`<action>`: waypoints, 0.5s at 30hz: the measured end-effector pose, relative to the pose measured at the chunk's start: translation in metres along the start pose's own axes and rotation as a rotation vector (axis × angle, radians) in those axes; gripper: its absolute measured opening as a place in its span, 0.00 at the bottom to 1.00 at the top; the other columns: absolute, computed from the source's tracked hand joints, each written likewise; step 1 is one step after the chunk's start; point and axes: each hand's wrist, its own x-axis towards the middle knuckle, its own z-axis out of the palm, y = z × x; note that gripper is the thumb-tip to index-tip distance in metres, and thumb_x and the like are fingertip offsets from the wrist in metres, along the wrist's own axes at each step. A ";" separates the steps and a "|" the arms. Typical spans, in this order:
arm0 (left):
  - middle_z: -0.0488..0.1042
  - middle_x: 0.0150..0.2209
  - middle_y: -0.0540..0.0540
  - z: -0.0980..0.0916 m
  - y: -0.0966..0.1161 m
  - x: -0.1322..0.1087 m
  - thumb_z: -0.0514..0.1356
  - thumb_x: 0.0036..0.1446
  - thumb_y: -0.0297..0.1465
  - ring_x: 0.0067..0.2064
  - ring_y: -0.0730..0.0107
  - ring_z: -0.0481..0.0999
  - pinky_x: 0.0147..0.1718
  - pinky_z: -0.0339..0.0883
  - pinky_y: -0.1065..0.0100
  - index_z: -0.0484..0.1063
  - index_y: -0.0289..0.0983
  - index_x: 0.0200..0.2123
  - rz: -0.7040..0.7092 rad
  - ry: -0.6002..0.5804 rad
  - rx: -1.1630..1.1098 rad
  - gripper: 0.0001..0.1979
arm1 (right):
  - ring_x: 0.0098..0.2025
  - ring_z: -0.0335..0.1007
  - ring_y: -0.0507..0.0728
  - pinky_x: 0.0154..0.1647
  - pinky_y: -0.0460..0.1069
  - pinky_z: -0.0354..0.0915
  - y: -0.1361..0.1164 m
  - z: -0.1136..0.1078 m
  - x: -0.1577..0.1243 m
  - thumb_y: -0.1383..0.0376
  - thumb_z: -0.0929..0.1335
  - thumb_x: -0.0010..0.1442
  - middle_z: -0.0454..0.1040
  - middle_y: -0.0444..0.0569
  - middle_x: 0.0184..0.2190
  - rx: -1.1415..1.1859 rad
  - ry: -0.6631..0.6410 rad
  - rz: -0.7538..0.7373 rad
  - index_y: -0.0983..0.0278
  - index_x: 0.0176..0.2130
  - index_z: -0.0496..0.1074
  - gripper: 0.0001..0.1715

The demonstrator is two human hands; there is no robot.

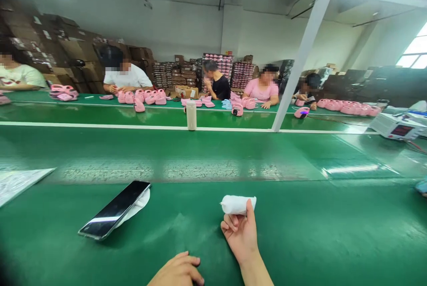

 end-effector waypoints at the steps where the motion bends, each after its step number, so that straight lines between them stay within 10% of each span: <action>1: 0.79 0.35 0.48 -0.002 0.006 0.000 0.61 0.46 0.35 0.47 0.56 0.73 0.55 0.55 0.55 0.66 0.38 0.20 -0.024 0.062 -0.144 0.09 | 0.15 0.44 0.45 0.17 0.42 0.55 -0.001 0.002 -0.004 0.59 0.84 0.28 0.50 0.35 0.13 -0.012 0.005 -0.015 0.67 0.19 0.66 0.30; 4: 0.71 0.25 0.51 -0.013 0.027 -0.003 0.55 0.42 0.34 0.28 0.69 0.69 0.30 0.62 0.68 0.63 0.37 0.22 -0.103 0.271 -0.479 0.07 | 0.16 0.46 0.47 0.17 0.44 0.58 -0.010 0.015 -0.028 0.51 0.84 0.30 0.51 0.36 0.14 -0.039 0.031 -0.072 0.65 0.21 0.66 0.32; 11: 0.65 0.25 0.54 -0.052 0.093 -0.025 0.60 0.45 0.31 0.27 0.76 0.62 0.28 0.56 0.74 0.63 0.37 0.26 -0.052 0.438 -0.666 0.08 | 0.15 0.45 0.47 0.17 0.44 0.62 -0.042 0.068 -0.109 0.53 0.82 0.39 0.52 0.37 0.15 -0.229 -0.059 -0.387 0.65 0.22 0.65 0.29; 15: 0.68 0.27 0.52 -0.057 0.122 -0.039 0.63 0.49 0.31 0.30 0.74 0.67 0.28 0.59 0.74 0.64 0.36 0.27 0.135 0.380 -0.820 0.09 | 0.20 0.63 0.56 0.16 0.47 0.65 -0.032 0.076 -0.146 0.46 0.78 0.46 0.68 0.45 0.23 -0.613 -0.157 -0.620 0.59 0.32 0.75 0.23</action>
